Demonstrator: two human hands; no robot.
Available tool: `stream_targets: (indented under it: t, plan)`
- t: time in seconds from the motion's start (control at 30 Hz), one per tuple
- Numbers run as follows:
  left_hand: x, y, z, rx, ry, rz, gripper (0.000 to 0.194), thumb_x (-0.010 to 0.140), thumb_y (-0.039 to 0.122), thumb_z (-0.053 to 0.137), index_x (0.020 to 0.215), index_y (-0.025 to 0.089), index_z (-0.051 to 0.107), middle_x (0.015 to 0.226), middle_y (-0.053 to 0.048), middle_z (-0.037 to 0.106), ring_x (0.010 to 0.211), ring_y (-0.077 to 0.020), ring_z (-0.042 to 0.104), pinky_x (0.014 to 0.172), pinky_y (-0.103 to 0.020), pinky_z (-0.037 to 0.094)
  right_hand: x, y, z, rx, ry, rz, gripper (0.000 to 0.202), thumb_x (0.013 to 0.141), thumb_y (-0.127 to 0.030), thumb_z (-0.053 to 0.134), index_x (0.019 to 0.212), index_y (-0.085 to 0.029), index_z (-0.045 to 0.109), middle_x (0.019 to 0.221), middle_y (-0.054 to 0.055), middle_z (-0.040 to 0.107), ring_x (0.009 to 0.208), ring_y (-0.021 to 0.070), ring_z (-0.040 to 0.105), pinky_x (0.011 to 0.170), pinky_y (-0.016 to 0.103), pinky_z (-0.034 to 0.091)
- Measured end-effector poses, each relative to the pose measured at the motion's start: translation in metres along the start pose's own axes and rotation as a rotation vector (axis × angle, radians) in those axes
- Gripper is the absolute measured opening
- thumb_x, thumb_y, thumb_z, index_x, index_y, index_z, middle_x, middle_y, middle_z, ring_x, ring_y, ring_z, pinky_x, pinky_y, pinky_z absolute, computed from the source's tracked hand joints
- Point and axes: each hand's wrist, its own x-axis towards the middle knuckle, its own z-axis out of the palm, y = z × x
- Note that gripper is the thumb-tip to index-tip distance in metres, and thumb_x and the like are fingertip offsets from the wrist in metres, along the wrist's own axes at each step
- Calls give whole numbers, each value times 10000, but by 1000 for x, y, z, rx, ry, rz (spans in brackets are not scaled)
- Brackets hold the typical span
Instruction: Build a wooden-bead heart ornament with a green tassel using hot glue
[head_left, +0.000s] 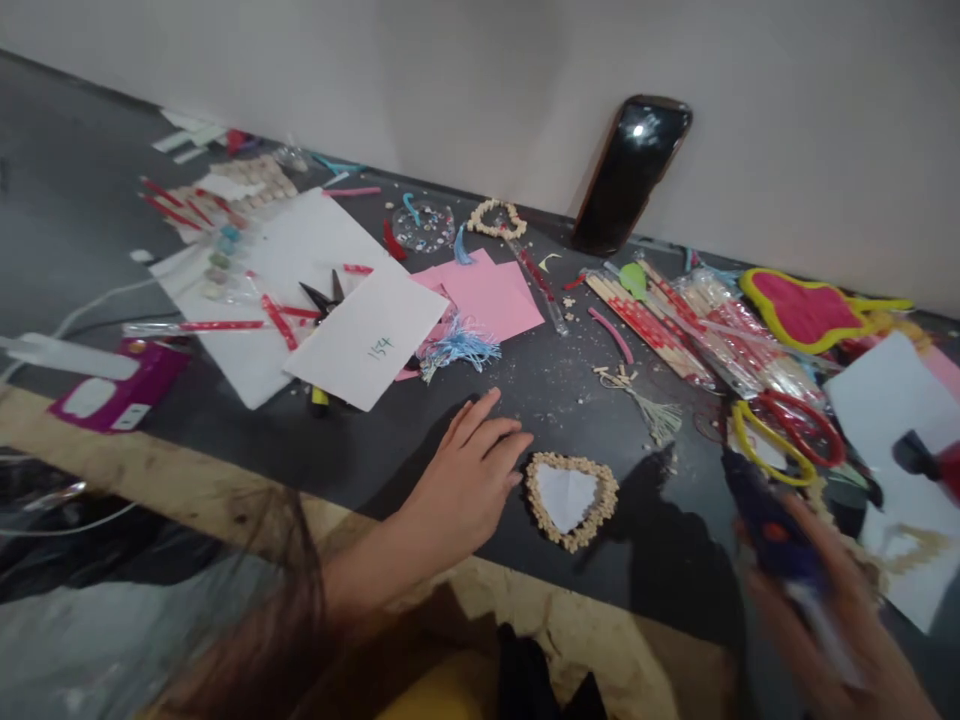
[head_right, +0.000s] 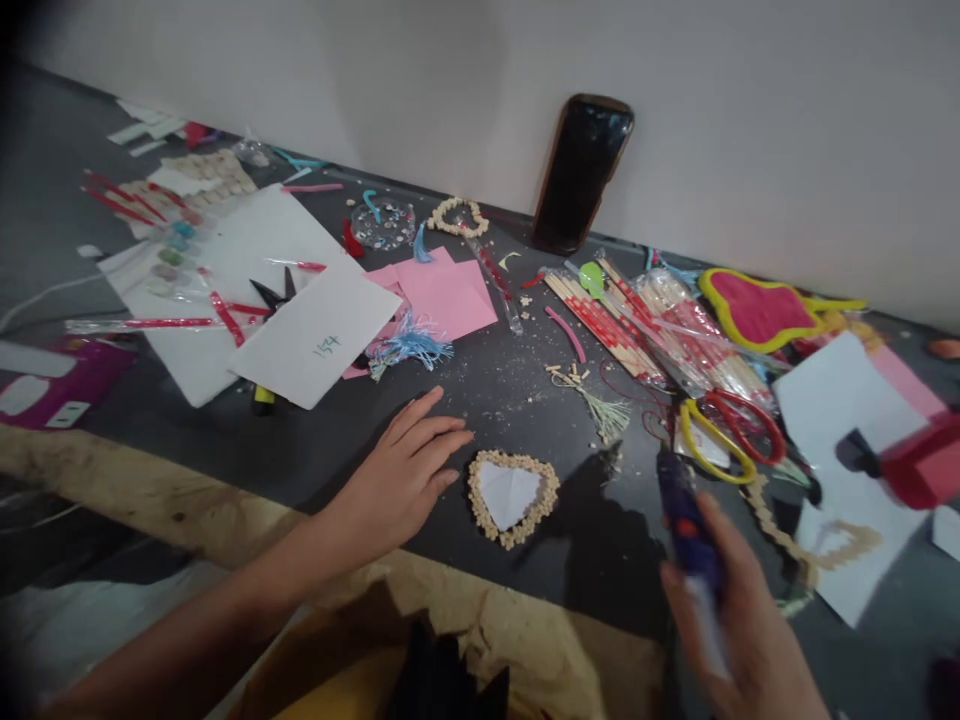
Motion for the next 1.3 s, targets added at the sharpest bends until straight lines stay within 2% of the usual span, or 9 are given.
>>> stream_targets:
  t: [0.1,0.2,0.33,0.47,0.67,0.8,0.93,1.17,1.3]
  plan:
    - [-3,6,1,6,-32,0,357,917,227,455,1267,165,485,1261,-119,560,1385,-292,258,1095,-529,301,-9,10,8,-224,-43,-217,600,892,-318,410,1454,-170,261,1080,137,622,950,288,592,778,424,522]
    - [-9,9,5,17,-46,3,403,923,325,471,1292,163,461,1284,-122,551,1379,-294,271,1091,-519,306,-21,15,12,-310,-42,-265,610,900,-286,410,1469,-172,224,1033,119,632,942,276,570,809,425,501]
    - [-17,9,12,42,-55,27,543,887,484,497,1304,140,447,1303,-134,537,1383,-319,255,1085,-524,311,-32,18,9,-367,-35,-232,651,896,-290,452,1483,-194,186,1039,101,631,948,269,558,838,411,483]
    - [-23,9,18,64,-51,61,618,855,546,513,1314,140,429,1310,-141,528,1378,-344,252,1080,-550,299,-38,17,5,-417,39,-189,653,894,-261,456,1481,-175,183,1054,114,625,942,272,553,857,418,469]
    - [-27,1,24,113,3,109,594,871,509,510,1348,178,386,1324,-132,519,1369,-368,267,1050,-569,324,-58,29,5,-530,172,29,646,893,-274,481,1456,-99,217,1041,157,613,913,282,561,852,434,464]
    - [-28,-7,29,152,-13,159,624,860,493,533,1372,186,351,1337,-121,513,1375,-367,258,1042,-546,347,-79,54,-5,-521,194,91,653,898,-310,470,1453,-73,221,1044,176,624,903,286,567,831,445,466]
    - [-26,-7,33,178,-12,161,596,872,485,514,1362,181,363,1339,-112,516,1371,-352,273,1039,-532,356,-88,74,-13,-479,165,66,645,900,-335,443,1467,-124,220,994,143,638,933,298,542,797,440,478]
    - [-26,1,39,188,55,117,556,881,478,476,1331,161,397,1290,-127,549,1363,-349,287,1040,-530,339,-78,60,-11,-339,150,12,674,886,-292,466,1480,-148,182,1086,139,620,995,283,514,814,413,485]
    - [-28,-6,36,213,84,89,538,889,467,452,1323,157,383,1283,-148,537,1361,-370,268,1013,-554,339,-98,62,-16,-326,234,119,678,879,-287,478,1479,-152,192,1012,126,640,961,280,522,804,420,485]
